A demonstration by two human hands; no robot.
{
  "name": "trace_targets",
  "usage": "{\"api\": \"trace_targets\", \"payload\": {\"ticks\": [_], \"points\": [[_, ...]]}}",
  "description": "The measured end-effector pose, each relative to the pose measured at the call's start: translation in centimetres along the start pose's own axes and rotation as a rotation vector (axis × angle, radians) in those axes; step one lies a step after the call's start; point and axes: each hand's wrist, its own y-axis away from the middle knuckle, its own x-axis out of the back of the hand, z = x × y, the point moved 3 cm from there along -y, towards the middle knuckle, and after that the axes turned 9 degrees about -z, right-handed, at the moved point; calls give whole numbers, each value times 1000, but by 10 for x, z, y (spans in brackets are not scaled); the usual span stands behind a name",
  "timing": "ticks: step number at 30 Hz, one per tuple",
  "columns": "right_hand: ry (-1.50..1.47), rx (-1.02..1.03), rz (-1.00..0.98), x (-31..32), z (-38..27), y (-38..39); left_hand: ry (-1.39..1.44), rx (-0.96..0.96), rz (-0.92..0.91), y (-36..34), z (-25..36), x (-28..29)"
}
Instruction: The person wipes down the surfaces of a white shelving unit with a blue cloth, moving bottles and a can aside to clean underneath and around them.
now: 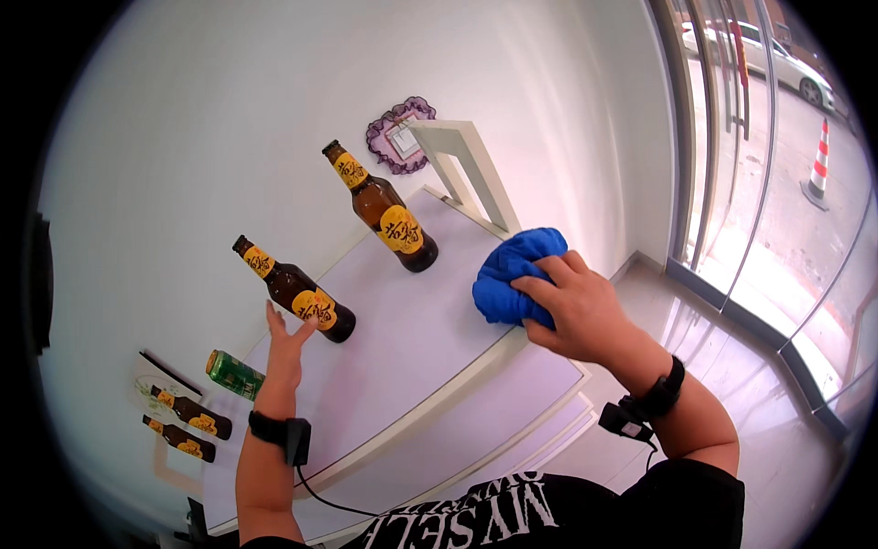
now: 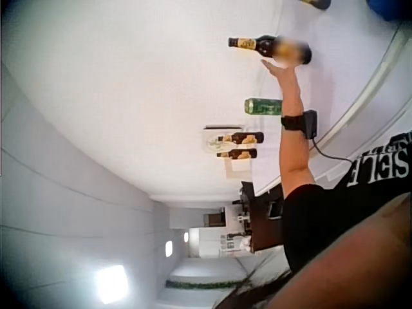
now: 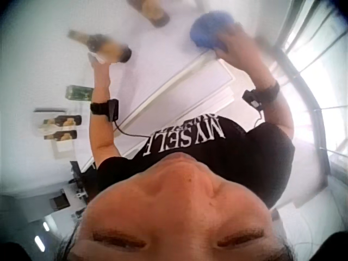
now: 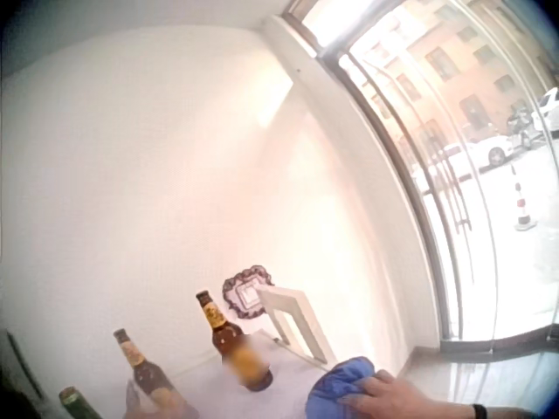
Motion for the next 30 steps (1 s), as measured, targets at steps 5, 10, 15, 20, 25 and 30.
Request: {"api": "trace_targets", "payload": {"ticks": [5, 10, 15, 20, 25, 30], "points": [[-215, -82, 238, -5, 13, 27, -19, -129, -65, 64, 71, 6], [-1586, -404, 591, -24, 39, 72, -30, -184, -264, 130, 101, 2], [-1981, -244, 658, -24, 17, 90, 114, -188, -536, 188, 90, 1], [-1975, -180, 681, -12, -15, 115, 280, -75, -871, 245, 87, -1], [-1951, -247, 192, -23, -97, 127, 501, 166, -1080, 298, 12, -23], [-1457, -431, -826, -62, -186, 148, 1130, 290, -728, 351, -51, -71]]}}
